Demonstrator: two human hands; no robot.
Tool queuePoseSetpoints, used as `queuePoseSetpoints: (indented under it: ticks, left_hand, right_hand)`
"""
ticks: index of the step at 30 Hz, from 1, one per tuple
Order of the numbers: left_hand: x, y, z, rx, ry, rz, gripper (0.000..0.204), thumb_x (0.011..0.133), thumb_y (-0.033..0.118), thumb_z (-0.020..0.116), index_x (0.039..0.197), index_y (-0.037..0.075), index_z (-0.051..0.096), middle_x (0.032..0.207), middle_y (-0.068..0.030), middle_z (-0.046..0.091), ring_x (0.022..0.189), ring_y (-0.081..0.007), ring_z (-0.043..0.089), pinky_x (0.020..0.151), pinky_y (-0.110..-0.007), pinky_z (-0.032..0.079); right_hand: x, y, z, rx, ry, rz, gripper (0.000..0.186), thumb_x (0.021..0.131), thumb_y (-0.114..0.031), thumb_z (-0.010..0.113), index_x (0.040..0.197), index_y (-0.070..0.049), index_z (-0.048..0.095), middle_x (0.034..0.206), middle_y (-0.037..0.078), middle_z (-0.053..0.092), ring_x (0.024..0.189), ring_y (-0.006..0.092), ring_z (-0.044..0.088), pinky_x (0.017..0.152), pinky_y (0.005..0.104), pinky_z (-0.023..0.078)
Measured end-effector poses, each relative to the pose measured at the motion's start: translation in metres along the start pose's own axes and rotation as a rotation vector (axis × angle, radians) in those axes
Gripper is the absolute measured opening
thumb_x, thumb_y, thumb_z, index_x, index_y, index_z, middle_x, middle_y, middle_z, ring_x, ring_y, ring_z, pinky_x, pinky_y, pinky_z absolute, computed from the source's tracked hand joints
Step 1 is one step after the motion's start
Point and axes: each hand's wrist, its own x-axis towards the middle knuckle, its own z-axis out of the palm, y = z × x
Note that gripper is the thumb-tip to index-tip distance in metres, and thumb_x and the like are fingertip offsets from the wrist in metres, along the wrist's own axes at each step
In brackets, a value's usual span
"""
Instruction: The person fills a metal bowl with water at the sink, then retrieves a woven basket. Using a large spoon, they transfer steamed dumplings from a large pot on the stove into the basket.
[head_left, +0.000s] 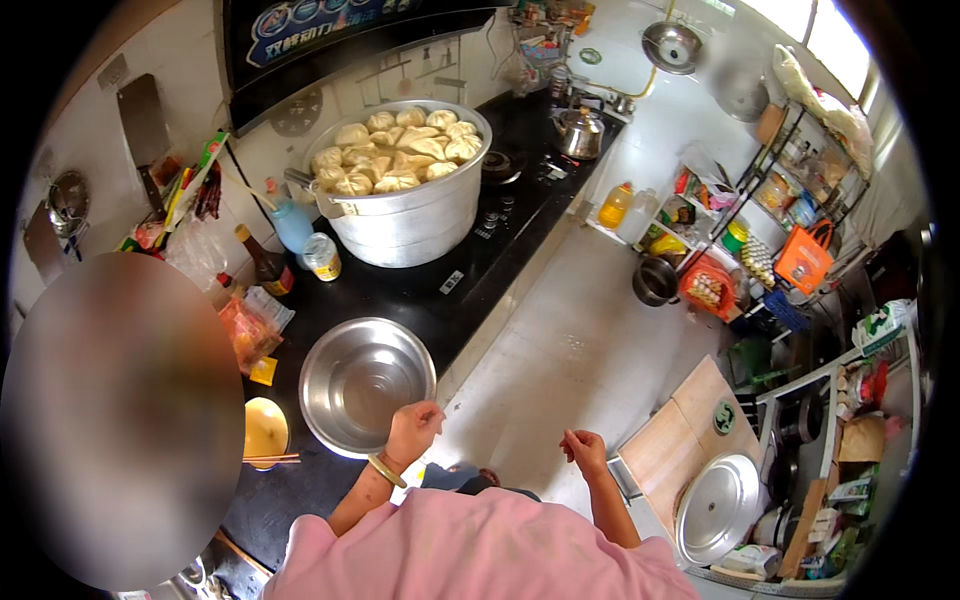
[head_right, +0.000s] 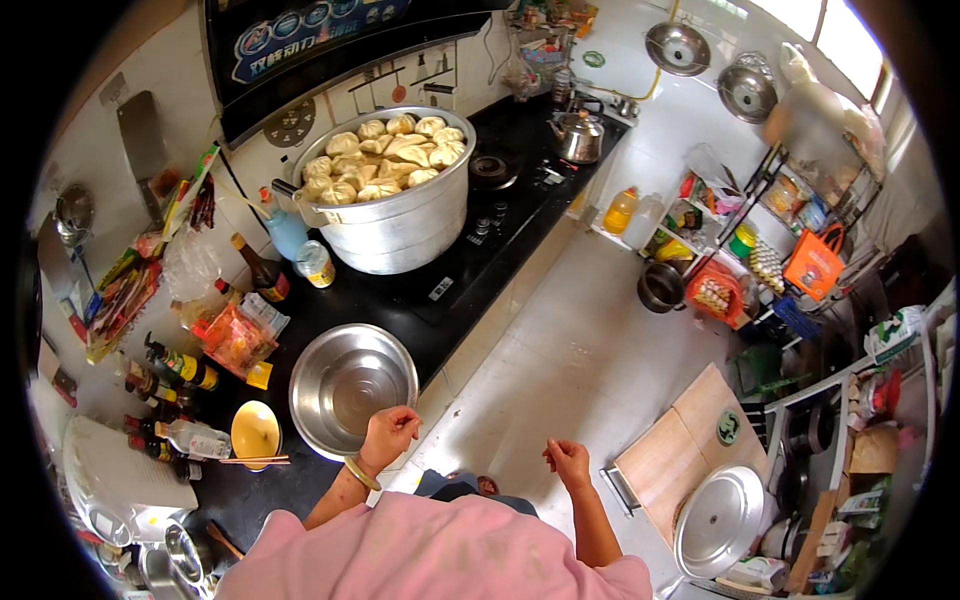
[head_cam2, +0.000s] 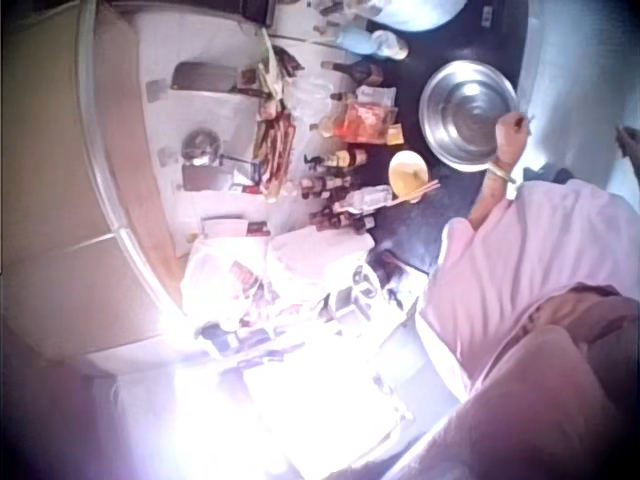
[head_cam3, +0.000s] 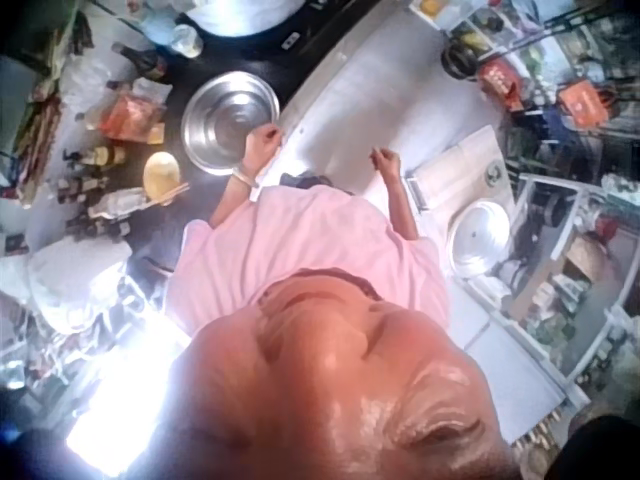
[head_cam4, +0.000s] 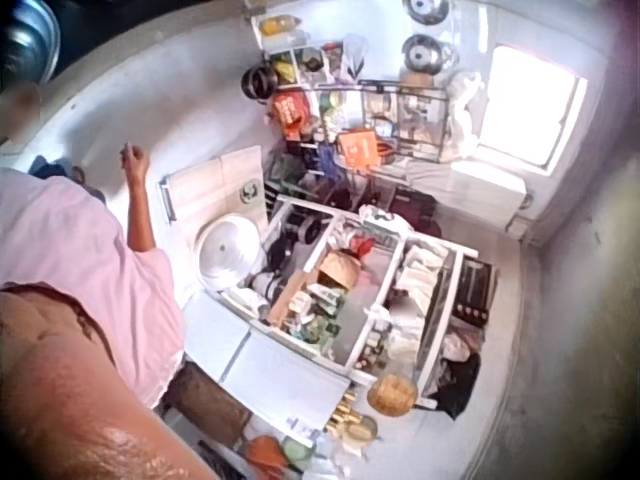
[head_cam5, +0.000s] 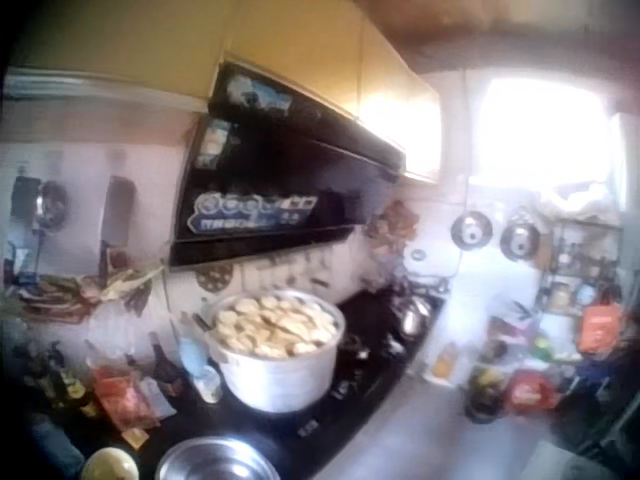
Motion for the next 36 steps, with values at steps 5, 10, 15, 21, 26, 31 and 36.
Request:
queuePoseSetpoints:
  ticks: [5, 10, 15, 21, 26, 31, 36]
  left_hand:
    - [0.022, 0.011, 0.013, 0.067, -0.210, 0.012, 0.008, 0.079, 0.003, 0.062, 0.086, 0.001, 0.063, 0.069, -0.0046, 0.062, 0.054, -0.0081, 0.056, 0.049, -0.022, 0.046]
    - [0.045, 0.019, 0.026, 0.030, -0.375, -0.055, 0.014, 0.078, 0.005, 0.065, 0.091, 0.002, 0.063, 0.074, -0.0031, 0.062, 0.053, -0.0082, 0.055, 0.051, -0.021, 0.046]
    - [0.044, 0.004, 0.050, 0.042, -0.635, -0.130, 0.012, 0.080, 0.006, 0.064, 0.090, 0.000, 0.062, 0.072, -0.0028, 0.060, 0.056, -0.0077, 0.053, 0.047, -0.020, 0.041]
    - [0.044, -0.013, 0.079, -0.007, -0.813, -0.235, 0.013, 0.083, 0.011, 0.063, 0.090, 0.000, 0.061, 0.074, -0.0044, 0.062, 0.053, -0.0083, 0.052, 0.049, -0.021, 0.042]
    - [0.027, -0.006, 0.110, 0.067, -0.840, -0.223, 0.013, 0.083, 0.011, 0.063, 0.090, 0.000, 0.061, 0.075, -0.0044, 0.062, 0.054, -0.0083, 0.053, 0.050, -0.021, 0.042]
    - [-0.001, -0.004, 0.151, 0.110, -0.857, -0.221, 0.012, 0.082, 0.009, 0.063, 0.090, 0.001, 0.061, 0.075, -0.0049, 0.062, 0.054, -0.0085, 0.054, 0.048, -0.021, 0.042]
    - [-0.050, 0.002, 0.211, 0.140, -0.880, -0.241, 0.013, 0.080, 0.008, 0.063, 0.091, 0.000, 0.061, 0.074, -0.0052, 0.062, 0.054, -0.0095, 0.054, 0.048, -0.022, 0.042]
  right_hand:
    - [-0.025, 0.009, -0.011, -0.008, 0.155, -0.037, 0.032, 0.091, -0.024, 0.054, 0.074, 0.001, 0.064, 0.060, 0.005, 0.058, 0.047, 0.0099, 0.050, 0.045, 0.0244, 0.041]
    - [-0.055, -0.005, -0.004, -0.231, 0.238, -0.004, 0.029, 0.085, -0.026, 0.056, 0.073, 0.000, 0.065, 0.059, 0.004, 0.059, 0.052, 0.0107, 0.056, 0.049, 0.0255, 0.045]
    - [-0.123, 0.058, -0.008, 0.135, 0.393, 0.079, 0.018, 0.082, -0.017, 0.062, 0.082, 0.001, 0.064, 0.070, 0.008, 0.062, 0.057, 0.0130, 0.057, 0.050, 0.0268, 0.048]
    - [-0.199, 0.105, -0.013, 0.209, 0.566, 0.223, 0.019, 0.081, -0.019, 0.064, 0.084, 0.000, 0.064, 0.071, 0.006, 0.062, 0.053, 0.0108, 0.056, 0.049, 0.0247, 0.046]
    - [-0.238, 0.160, -0.027, 0.193, 0.665, 0.266, 0.022, 0.081, -0.020, 0.065, 0.083, 0.001, 0.064, 0.069, 0.007, 0.062, 0.055, 0.0117, 0.058, 0.050, 0.0251, 0.048]
    - [-0.272, 0.217, -0.056, 0.498, 0.715, 0.350, 0.026, 0.082, -0.026, 0.066, 0.084, 0.000, 0.064, 0.071, 0.008, 0.063, 0.057, 0.0128, 0.058, 0.052, 0.0257, 0.049]
    - [-0.304, 0.278, -0.115, 0.855, 0.809, 0.369, 0.025, 0.085, -0.027, 0.064, 0.087, -0.003, 0.062, 0.072, 0.006, 0.061, 0.057, 0.0125, 0.059, 0.053, 0.0256, 0.050]
